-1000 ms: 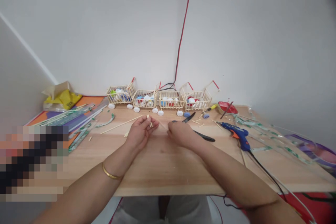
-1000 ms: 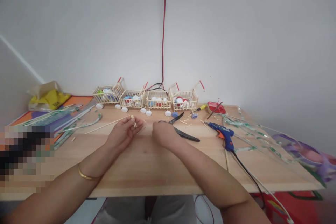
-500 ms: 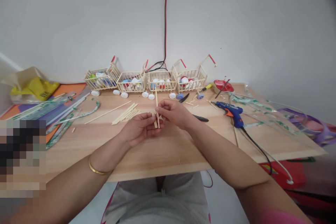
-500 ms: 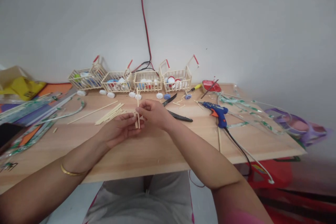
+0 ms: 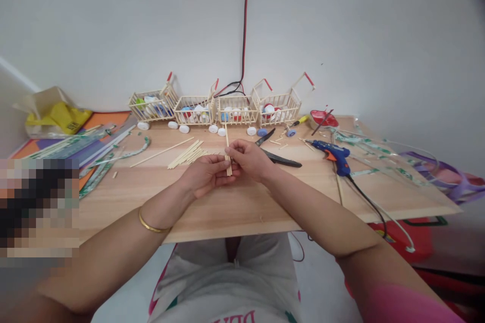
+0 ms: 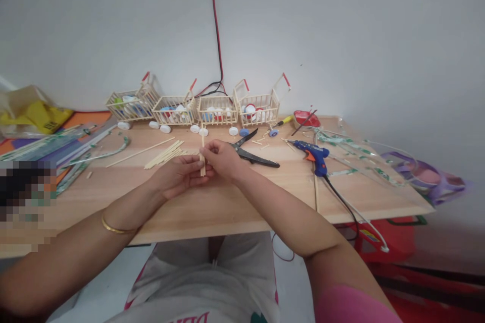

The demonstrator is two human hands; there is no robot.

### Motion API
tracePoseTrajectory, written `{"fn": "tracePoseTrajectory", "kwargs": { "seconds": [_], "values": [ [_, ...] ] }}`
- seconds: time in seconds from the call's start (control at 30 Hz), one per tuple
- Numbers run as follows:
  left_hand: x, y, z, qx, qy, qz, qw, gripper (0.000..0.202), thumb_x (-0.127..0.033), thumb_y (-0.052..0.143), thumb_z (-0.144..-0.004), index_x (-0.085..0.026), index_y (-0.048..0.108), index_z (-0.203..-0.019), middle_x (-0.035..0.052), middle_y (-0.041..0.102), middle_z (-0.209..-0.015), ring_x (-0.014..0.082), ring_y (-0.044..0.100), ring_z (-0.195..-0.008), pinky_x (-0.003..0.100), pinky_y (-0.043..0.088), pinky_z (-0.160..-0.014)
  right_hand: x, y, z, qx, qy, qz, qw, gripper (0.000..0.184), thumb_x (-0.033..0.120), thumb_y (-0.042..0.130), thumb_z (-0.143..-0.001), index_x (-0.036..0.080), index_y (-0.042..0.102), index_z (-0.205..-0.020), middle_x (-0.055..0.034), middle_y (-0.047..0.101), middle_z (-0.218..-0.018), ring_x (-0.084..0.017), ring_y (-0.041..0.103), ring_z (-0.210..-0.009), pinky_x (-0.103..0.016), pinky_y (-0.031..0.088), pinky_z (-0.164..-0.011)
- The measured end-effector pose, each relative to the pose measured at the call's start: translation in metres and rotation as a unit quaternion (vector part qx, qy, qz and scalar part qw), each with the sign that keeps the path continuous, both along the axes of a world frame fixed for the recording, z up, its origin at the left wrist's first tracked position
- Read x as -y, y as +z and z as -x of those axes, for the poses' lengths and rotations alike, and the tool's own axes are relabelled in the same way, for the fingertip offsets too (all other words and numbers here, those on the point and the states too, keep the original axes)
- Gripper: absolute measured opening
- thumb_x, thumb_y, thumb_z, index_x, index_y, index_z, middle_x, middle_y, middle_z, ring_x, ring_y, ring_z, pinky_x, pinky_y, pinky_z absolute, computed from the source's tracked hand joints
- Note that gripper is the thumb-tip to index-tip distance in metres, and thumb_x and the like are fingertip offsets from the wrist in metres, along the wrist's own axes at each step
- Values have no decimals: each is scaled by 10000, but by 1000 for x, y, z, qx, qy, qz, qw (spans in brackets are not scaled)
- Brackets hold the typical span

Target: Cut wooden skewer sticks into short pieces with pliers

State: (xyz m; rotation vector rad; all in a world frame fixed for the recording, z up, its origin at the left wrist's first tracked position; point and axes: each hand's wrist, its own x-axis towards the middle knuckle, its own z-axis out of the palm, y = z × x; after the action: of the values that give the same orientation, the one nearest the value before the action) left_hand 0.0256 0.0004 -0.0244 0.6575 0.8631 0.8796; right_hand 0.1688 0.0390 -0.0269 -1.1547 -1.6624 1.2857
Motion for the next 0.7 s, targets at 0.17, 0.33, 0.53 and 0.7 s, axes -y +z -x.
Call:
{"fn": "tracePoseTrajectory", "kwargs": {
  "seconds": [0.17,0.33,0.53,0.7],
  "values": [
    [-1,-1,2,-11,4,-13,1000,39,-82,594,-771,-81,602,-809,107,691,-759,180,680,-689,268,555,-621,2,5,-1,12,15,-22,1000,235,408,540,-773,179,493,-753,45,507,-633,-77,467,-536,-194,389,-492],
    [-6,1,9,0,67,-28,997,45,-82,603,-753,-106,576,-725,72,686,-721,178,676,-687,317,555,-658,0,10,-12,23,157,-126,979,474,271,696,-656,202,430,-1042,-28,539,-970,-102,555,-738,-240,478,-634],
    [-7,0,12,4,79,-39,996,58,-90,621,-730,-89,604,-786,110,698,-775,211,680,-756,354,532,-727,3,5,-10,58,169,-230,957,362,143,609,-697,185,428,-1007,-18,534,-884,-101,541,-746,-252,494,-684],
    [-7,-2,12,8,72,-59,996,47,-105,643,-718,-100,605,-745,106,704,-779,206,679,-738,328,521,-712,4,2,-7,63,154,-244,955,285,163,589,-721,187,436,-961,-10,540,-857,-89,538,-709,-225,490,-643]
  ]
}}
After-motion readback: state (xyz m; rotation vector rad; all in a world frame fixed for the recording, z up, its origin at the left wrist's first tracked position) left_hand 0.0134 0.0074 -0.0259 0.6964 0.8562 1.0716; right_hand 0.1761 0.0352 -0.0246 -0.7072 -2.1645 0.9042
